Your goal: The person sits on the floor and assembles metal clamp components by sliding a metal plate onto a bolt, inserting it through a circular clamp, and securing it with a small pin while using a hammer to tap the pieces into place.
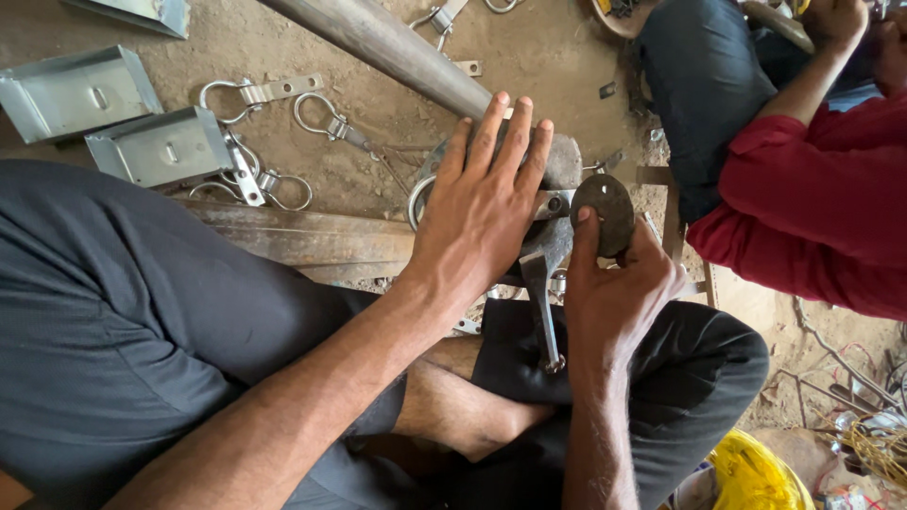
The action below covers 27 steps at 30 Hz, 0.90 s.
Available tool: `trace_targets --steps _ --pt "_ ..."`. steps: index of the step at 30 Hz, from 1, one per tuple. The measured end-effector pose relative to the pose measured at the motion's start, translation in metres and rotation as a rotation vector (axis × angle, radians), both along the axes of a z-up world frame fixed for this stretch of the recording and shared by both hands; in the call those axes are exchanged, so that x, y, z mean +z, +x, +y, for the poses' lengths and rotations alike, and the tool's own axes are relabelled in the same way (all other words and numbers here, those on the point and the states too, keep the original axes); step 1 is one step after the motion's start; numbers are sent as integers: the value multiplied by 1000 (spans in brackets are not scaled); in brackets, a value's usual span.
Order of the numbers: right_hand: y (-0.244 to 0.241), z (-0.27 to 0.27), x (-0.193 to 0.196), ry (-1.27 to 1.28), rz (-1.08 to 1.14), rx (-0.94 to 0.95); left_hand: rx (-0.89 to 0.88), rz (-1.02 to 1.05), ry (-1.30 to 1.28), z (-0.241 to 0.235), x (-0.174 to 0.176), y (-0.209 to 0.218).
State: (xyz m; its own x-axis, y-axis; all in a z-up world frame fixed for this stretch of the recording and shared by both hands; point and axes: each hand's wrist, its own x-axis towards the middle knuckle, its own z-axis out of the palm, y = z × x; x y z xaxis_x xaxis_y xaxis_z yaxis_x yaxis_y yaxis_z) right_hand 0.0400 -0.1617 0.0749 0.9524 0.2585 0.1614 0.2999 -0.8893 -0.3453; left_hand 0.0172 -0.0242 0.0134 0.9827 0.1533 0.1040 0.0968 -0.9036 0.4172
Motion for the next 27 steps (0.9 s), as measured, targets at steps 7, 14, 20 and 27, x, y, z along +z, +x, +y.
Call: trace_targets --steps 7,14,20,27 --pt "0 -3 -9 -69 -99 -19 12 -39 -111 -1 -1 1" --pt "0 1 -3 -27 -59 -18 -1 -6 -17 1 0 -1" --pt "1 3 -1 -11 -82 41 2 2 -32 0 -1 0" --pt "0 11 8 15 0 -1 -6 34 73 0 -2 0"
